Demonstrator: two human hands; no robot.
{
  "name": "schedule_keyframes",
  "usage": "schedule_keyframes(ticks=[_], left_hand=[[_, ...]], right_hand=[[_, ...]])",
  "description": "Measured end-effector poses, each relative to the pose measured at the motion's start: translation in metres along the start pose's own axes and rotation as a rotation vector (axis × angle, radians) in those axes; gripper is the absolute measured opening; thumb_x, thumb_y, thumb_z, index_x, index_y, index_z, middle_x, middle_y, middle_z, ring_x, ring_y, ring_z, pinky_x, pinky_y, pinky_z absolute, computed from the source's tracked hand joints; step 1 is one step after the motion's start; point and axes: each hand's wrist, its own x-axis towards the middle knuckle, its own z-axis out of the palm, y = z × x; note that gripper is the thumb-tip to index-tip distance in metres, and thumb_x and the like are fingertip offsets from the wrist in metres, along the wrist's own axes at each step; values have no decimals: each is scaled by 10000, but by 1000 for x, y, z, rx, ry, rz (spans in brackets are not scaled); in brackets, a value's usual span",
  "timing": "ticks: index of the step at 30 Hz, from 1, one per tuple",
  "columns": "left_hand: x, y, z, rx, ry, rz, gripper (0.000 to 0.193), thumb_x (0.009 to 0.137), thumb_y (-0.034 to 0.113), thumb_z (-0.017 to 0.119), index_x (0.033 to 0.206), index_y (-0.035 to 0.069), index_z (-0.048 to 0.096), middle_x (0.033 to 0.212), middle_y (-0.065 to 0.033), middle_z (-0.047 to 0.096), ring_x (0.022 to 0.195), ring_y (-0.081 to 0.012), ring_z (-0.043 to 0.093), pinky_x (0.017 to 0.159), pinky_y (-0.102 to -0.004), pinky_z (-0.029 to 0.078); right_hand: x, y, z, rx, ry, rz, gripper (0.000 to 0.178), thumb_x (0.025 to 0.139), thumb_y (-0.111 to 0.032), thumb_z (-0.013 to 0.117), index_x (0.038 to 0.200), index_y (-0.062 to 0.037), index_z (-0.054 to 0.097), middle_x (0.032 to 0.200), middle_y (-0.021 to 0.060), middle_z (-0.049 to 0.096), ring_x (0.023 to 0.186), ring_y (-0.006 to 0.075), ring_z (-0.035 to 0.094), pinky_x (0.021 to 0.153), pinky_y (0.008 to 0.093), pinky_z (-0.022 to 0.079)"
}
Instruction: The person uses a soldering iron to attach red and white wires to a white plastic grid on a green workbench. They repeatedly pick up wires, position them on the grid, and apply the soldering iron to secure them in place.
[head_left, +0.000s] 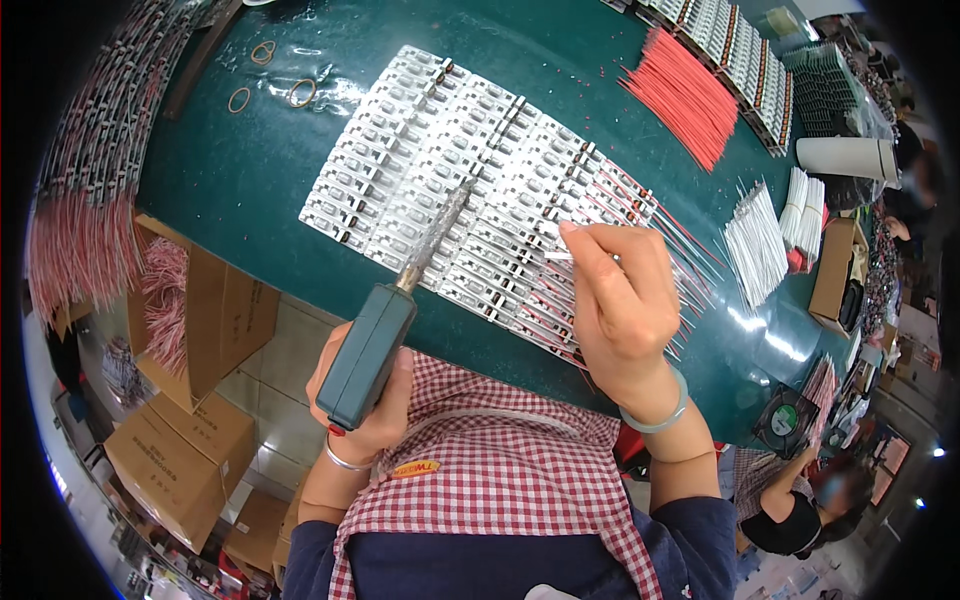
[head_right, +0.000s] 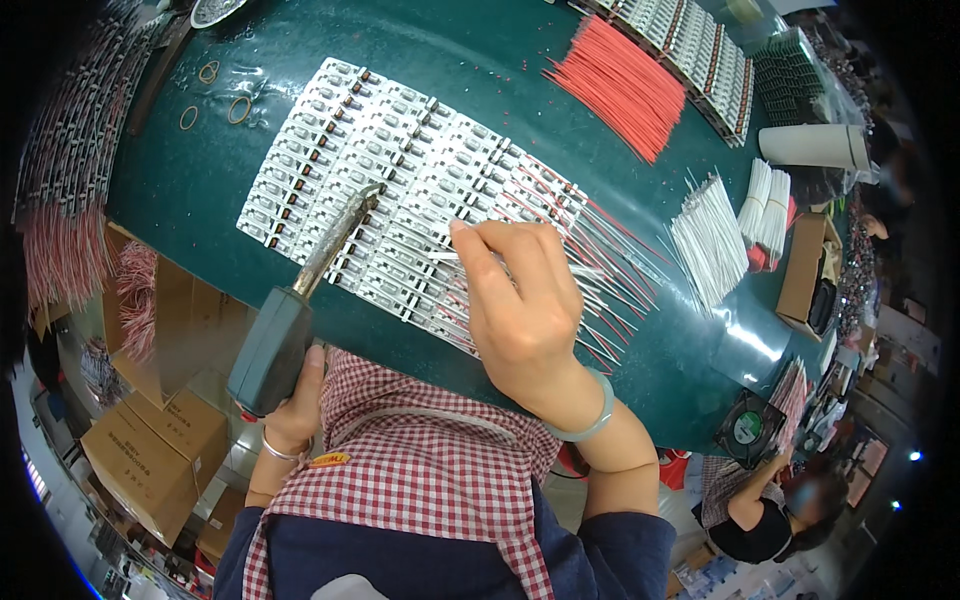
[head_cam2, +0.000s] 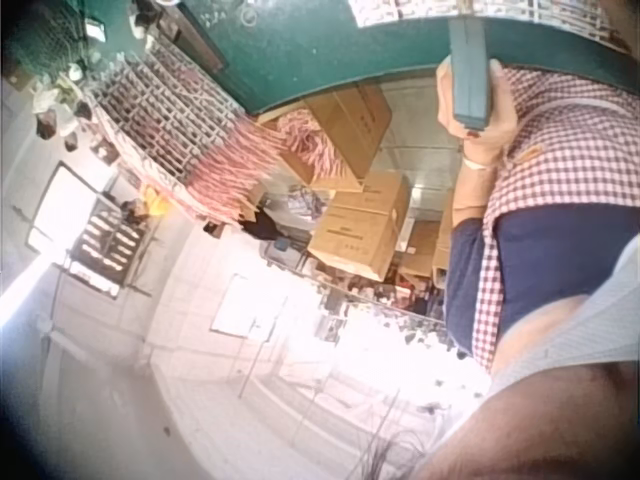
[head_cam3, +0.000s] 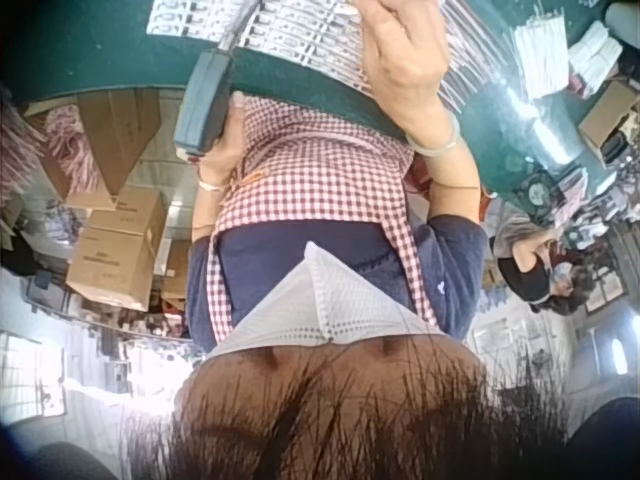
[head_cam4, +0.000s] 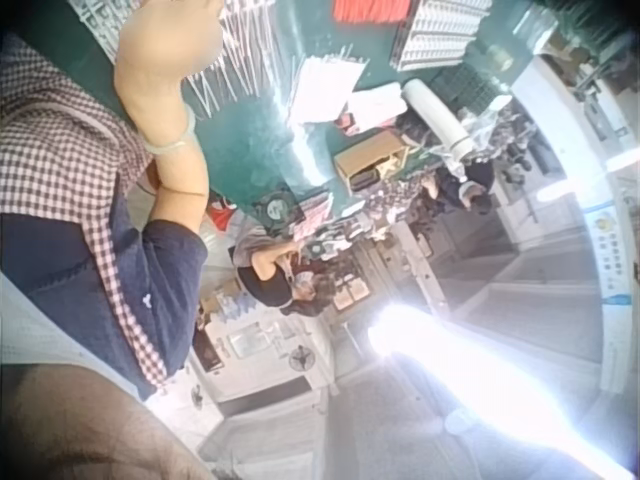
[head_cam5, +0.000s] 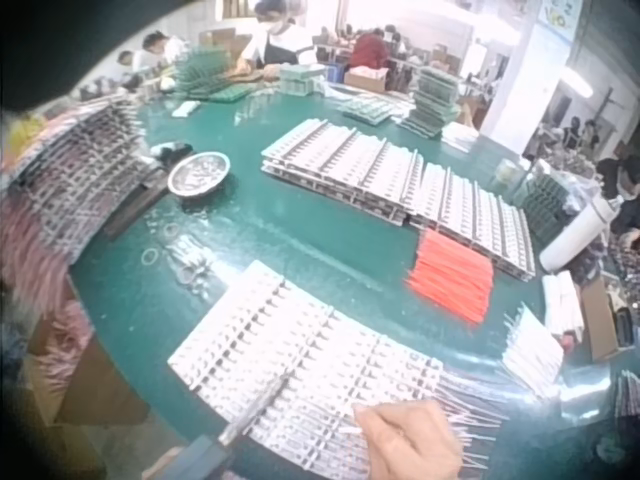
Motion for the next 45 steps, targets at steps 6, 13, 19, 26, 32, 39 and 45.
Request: schedule_keyframes(ticks=[6, 13, 19, 26, 32, 39, 45], left_hand=[[8, 7, 1, -4, 23, -9, 296, 721, -34, 744, 1005, -79, 677, 959, -212, 688, 794, -295, 700, 690, -325, 560], [13, 9, -1, -7, 32, -43, 292, 737, -25, 746, 1014, -79, 674, 962, -202, 684, 778, -269, 689, 681, -313, 548], [16, 11, 0, -7, 10, -3, 299, 741, -25, 747, 1026, -78, 672, 992, -205, 684, 799, -264, 692, 693, -310, 551], [17, 14, -1, -42, -3, -52, 313, 743, -23, 749, 1040, -80, 668, 996, -199, 687, 806, -254, 694, 698, -307, 553], [20, 14, 1, -41, -13, -65, 317, 743, -26, 747, 1042, -88, 662, 987, -196, 681, 789, -247, 688, 684, -300, 549], [20, 14, 3, -48, 14, -21, 317, 744, -32, 748, 1044, -89, 661, 980, -189, 684, 792, -241, 690, 676, -301, 547], [8, 9, 0, -87, 23, -67, 336, 820, -32, 751, 1141, -51, 654, 1044, -92, 687, 846, -138, 629, 740, -278, 511]], right_hand=[[16, -2, -13, 9, -21, -20, 388, 653, 138, 691, 1030, 47, 696, 894, 124, 636, 745, 256, 594, 614, 331, 487], [31, -21, -66, -57, -40, 39, 406, 679, 140, 698, 1067, 21, 711, 909, 109, 660, 776, 256, 617, 673, 345, 500], [30, 0, -24, -12, -33, 0, 349, 689, 106, 692, 1024, 12, 711, 879, 107, 646, 758, 247, 602, 635, 333, 491], [7, 18, 17, -13, 2, 61, 325, 710, 115, 669, 1019, 15, 692, 855, 108, 620, 744, 246, 591, 614, 346, 493], [-11, 27, 12, -37, -106, 186, 372, 758, 107, 673, 1120, 27, 647, 904, 132, 597, 801, 287, 600, 677, 379, 507], [-9, 22, 18, 6, -189, 265, 380, 777, 76, 680, 1145, 11, 612, 924, 139, 575, 838, 303, 574, 735, 403, 491], [-11, 22, 19, 35, -79, 285, 356, 818, 99, 630, 1160, 3, 641, 911, 129, 561, 816, 285, 573, 708, 379, 489]])
